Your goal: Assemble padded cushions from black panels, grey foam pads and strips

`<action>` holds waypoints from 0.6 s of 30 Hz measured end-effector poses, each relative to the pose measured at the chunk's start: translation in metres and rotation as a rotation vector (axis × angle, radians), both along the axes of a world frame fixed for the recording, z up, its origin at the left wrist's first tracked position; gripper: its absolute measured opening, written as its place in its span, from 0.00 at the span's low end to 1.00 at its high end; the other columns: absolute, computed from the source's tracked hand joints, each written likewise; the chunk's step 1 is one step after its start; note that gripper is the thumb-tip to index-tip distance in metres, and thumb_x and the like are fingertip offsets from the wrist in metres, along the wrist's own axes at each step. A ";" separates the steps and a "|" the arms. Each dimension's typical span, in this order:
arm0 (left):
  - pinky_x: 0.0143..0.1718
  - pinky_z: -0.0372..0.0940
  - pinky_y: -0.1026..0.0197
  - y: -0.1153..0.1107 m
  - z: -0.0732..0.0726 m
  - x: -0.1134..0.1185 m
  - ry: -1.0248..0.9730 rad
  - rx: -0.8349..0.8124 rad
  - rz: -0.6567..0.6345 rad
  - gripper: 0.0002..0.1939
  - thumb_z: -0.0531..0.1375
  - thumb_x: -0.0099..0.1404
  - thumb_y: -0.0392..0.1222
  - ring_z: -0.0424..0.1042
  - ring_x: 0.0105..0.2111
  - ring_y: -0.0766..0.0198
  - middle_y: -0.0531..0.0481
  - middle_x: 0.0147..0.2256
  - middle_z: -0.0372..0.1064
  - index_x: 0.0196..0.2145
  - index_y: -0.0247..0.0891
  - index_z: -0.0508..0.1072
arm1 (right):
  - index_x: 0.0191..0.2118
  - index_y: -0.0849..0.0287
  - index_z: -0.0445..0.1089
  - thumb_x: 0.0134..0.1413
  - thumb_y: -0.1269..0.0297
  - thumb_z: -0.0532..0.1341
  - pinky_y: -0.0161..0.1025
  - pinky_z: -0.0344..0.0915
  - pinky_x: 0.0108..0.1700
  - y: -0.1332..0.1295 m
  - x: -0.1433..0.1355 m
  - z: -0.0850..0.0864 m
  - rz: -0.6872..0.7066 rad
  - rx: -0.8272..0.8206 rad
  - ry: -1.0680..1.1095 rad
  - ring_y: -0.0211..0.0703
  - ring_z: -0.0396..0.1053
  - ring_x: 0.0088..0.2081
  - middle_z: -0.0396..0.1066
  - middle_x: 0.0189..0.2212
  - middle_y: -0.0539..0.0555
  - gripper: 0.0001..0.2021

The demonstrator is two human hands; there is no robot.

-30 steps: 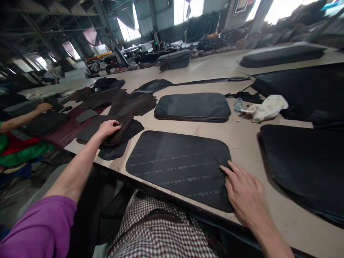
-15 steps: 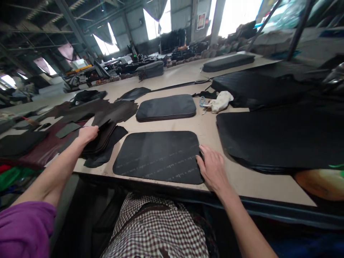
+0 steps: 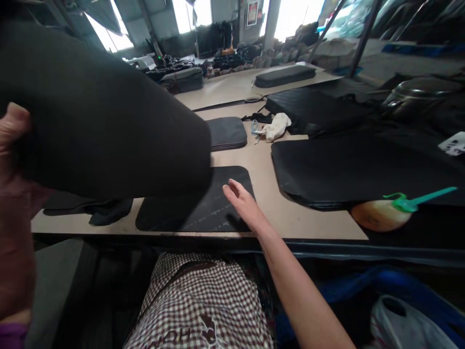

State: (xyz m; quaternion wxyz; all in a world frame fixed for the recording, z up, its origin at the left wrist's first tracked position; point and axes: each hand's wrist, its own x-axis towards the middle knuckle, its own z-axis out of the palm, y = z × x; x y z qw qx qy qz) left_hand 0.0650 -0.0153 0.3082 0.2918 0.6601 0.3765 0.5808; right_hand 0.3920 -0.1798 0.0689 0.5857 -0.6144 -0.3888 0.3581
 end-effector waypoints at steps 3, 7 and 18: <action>0.53 0.74 0.46 0.016 -0.046 0.000 -0.042 -0.147 -0.232 0.25 0.70 0.65 0.49 0.75 0.58 0.50 0.53 0.49 0.81 0.56 0.35 0.78 | 0.59 0.53 0.70 0.59 0.30 0.63 0.57 0.72 0.62 0.004 0.007 0.004 -0.058 0.097 0.226 0.59 0.71 0.61 0.72 0.60 0.60 0.35; 0.43 0.81 0.54 0.042 -0.139 -0.006 -0.110 -0.578 -0.248 0.33 0.79 0.48 0.54 0.83 0.41 0.51 0.45 0.38 0.83 0.46 0.34 0.80 | 0.55 0.54 0.71 0.51 0.39 0.73 0.53 0.77 0.55 -0.010 0.026 -0.001 -0.247 0.240 0.228 0.60 0.73 0.58 0.75 0.57 0.58 0.32; 0.30 0.65 0.60 0.064 -0.248 -0.033 0.812 -0.476 0.005 0.24 0.68 0.55 0.67 0.76 0.30 0.54 0.50 0.25 0.74 0.30 0.42 0.74 | 0.63 0.62 0.67 0.49 0.41 0.71 0.57 0.74 0.49 -0.050 0.048 -0.053 -0.355 -0.281 -0.524 0.65 0.77 0.46 0.79 0.44 0.64 0.42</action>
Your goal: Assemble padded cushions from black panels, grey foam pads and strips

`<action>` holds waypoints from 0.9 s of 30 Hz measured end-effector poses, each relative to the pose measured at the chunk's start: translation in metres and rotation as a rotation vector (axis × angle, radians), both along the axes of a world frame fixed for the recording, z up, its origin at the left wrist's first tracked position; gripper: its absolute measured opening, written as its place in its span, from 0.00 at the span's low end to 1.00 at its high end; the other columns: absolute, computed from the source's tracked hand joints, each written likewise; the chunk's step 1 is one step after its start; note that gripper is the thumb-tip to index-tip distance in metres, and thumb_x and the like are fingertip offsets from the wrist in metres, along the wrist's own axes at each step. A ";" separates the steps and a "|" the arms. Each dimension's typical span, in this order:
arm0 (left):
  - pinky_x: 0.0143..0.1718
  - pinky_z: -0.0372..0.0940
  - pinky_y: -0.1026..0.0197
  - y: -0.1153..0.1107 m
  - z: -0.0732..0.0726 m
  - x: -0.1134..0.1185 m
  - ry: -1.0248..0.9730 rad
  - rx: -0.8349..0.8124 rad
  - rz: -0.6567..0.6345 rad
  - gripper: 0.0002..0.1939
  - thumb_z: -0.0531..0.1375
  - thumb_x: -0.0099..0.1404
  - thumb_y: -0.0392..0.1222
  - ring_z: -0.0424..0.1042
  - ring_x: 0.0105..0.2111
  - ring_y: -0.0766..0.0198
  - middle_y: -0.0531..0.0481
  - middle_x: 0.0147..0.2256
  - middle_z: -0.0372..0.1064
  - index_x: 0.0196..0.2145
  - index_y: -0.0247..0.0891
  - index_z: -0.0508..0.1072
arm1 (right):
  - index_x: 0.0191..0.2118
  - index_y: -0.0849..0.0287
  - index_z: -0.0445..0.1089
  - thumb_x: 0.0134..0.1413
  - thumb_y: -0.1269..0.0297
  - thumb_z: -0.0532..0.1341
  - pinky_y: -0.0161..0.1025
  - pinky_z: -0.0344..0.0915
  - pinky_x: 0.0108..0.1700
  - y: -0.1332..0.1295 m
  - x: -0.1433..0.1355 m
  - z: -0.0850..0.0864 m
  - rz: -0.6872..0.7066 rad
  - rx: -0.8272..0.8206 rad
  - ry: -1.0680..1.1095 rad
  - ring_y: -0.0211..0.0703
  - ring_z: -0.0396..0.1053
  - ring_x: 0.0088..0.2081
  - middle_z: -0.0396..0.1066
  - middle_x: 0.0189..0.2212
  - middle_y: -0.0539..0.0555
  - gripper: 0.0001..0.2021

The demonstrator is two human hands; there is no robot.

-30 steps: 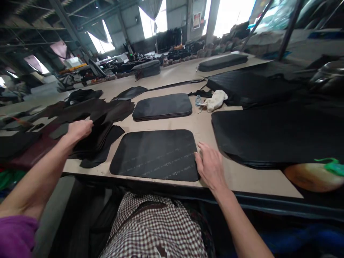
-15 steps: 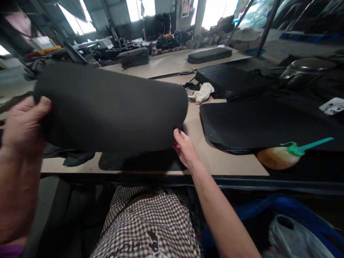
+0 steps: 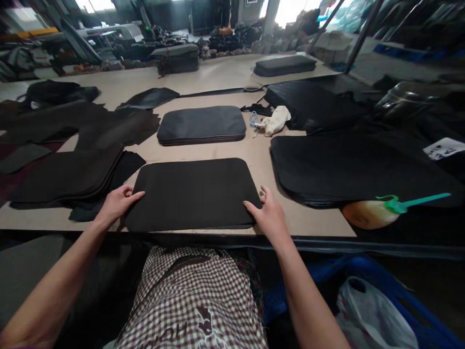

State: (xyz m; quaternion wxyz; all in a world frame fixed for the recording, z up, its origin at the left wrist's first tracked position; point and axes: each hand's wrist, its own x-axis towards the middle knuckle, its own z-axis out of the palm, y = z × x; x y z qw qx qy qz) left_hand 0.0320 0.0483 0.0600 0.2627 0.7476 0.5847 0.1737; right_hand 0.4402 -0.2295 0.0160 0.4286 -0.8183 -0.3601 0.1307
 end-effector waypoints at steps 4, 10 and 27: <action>0.34 0.65 0.57 0.003 0.002 0.002 0.385 0.164 -0.043 0.22 0.59 0.65 0.66 0.78 0.35 0.47 0.44 0.29 0.76 0.35 0.44 0.75 | 0.65 0.59 0.67 0.56 0.44 0.65 0.57 0.73 0.48 0.001 -0.006 0.005 0.038 -0.175 -0.240 0.66 0.77 0.47 0.78 0.47 0.64 0.36; 0.39 0.67 0.52 0.008 -0.004 0.004 0.464 0.212 -0.024 0.24 0.56 0.68 0.67 0.78 0.40 0.43 0.40 0.35 0.78 0.42 0.44 0.76 | 0.64 0.57 0.68 0.54 0.46 0.67 0.54 0.72 0.49 -0.003 -0.009 0.013 0.076 -0.187 -0.162 0.62 0.76 0.47 0.78 0.45 0.60 0.35; 0.42 0.67 0.52 0.010 -0.006 0.005 0.526 0.248 -0.015 0.26 0.56 0.69 0.68 0.78 0.41 0.44 0.41 0.37 0.78 0.44 0.44 0.76 | 0.66 0.57 0.65 0.56 0.47 0.67 0.53 0.71 0.48 -0.005 -0.016 0.014 0.088 -0.217 -0.165 0.60 0.76 0.43 0.78 0.42 0.57 0.35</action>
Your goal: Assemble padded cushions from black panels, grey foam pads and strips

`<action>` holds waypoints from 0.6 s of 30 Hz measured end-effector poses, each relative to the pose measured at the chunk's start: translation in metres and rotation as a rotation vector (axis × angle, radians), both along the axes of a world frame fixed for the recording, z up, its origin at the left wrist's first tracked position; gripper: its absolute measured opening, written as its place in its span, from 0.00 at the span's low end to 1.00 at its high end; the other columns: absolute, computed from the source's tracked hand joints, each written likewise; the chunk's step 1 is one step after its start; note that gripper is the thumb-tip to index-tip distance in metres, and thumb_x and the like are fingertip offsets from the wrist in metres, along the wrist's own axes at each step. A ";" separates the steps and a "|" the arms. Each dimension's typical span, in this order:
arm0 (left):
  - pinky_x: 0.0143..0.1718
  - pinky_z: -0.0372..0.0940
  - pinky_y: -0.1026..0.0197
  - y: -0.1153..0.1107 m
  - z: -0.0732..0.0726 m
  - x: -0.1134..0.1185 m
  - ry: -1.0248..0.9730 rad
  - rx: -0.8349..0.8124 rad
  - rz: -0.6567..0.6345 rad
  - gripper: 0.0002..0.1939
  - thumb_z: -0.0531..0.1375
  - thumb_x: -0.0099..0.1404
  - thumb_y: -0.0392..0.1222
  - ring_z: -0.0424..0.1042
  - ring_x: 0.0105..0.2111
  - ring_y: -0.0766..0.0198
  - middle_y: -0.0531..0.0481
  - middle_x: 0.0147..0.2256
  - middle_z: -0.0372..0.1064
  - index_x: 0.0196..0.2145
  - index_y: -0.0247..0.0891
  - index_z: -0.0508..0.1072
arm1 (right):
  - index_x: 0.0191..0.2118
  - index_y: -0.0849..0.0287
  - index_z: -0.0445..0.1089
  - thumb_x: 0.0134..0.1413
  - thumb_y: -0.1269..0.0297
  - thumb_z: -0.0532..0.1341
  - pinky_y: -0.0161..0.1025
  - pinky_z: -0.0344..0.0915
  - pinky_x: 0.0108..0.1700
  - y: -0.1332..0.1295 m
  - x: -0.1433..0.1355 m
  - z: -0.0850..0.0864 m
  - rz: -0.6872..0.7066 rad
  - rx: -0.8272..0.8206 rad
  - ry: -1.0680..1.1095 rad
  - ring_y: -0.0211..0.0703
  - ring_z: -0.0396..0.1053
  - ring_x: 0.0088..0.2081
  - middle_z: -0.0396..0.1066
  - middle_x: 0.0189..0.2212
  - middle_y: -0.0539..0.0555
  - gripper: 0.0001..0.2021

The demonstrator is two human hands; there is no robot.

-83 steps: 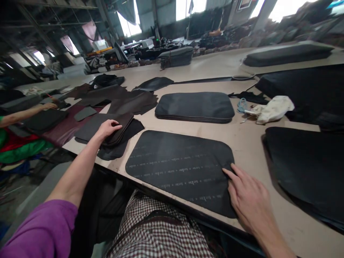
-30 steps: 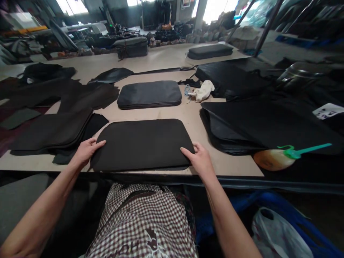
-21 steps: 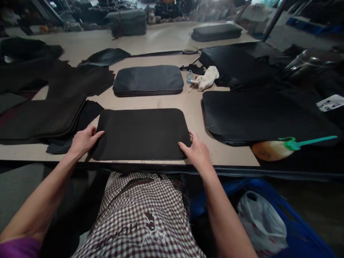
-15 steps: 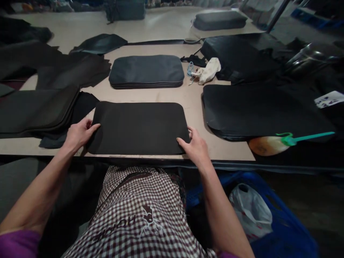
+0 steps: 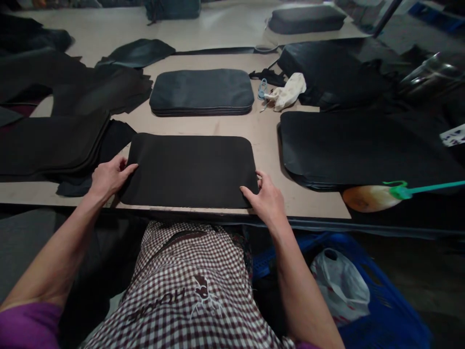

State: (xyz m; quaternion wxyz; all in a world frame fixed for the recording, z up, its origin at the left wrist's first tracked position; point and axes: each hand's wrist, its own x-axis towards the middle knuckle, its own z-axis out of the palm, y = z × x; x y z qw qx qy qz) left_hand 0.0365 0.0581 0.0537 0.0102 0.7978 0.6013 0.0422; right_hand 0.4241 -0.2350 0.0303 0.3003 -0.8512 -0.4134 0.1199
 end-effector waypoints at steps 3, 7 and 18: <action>0.41 0.67 0.52 -0.001 0.003 0.001 0.043 -0.020 -0.010 0.27 0.54 0.70 0.68 0.78 0.41 0.43 0.40 0.37 0.78 0.45 0.43 0.76 | 0.66 0.56 0.65 0.56 0.46 0.67 0.53 0.71 0.47 0.000 -0.001 -0.003 -0.019 -0.017 -0.035 0.61 0.76 0.44 0.77 0.42 0.58 0.35; 0.43 0.69 0.49 -0.013 0.015 0.006 0.061 0.011 -0.062 0.29 0.52 0.73 0.65 0.77 0.47 0.40 0.35 0.48 0.76 0.57 0.40 0.72 | 0.61 0.56 0.69 0.58 0.43 0.65 0.53 0.71 0.45 -0.003 -0.005 -0.001 -0.012 0.006 -0.153 0.60 0.74 0.44 0.75 0.41 0.59 0.31; 0.69 0.61 0.43 -0.042 -0.009 0.042 -0.344 0.101 -0.684 0.29 0.53 0.77 0.56 0.64 0.67 0.49 0.39 0.67 0.62 0.70 0.42 0.57 | 0.52 0.51 0.60 0.50 0.43 0.72 0.62 0.73 0.54 -0.113 0.102 -0.041 -0.932 0.930 -0.251 0.64 0.68 0.59 0.63 0.56 0.67 0.32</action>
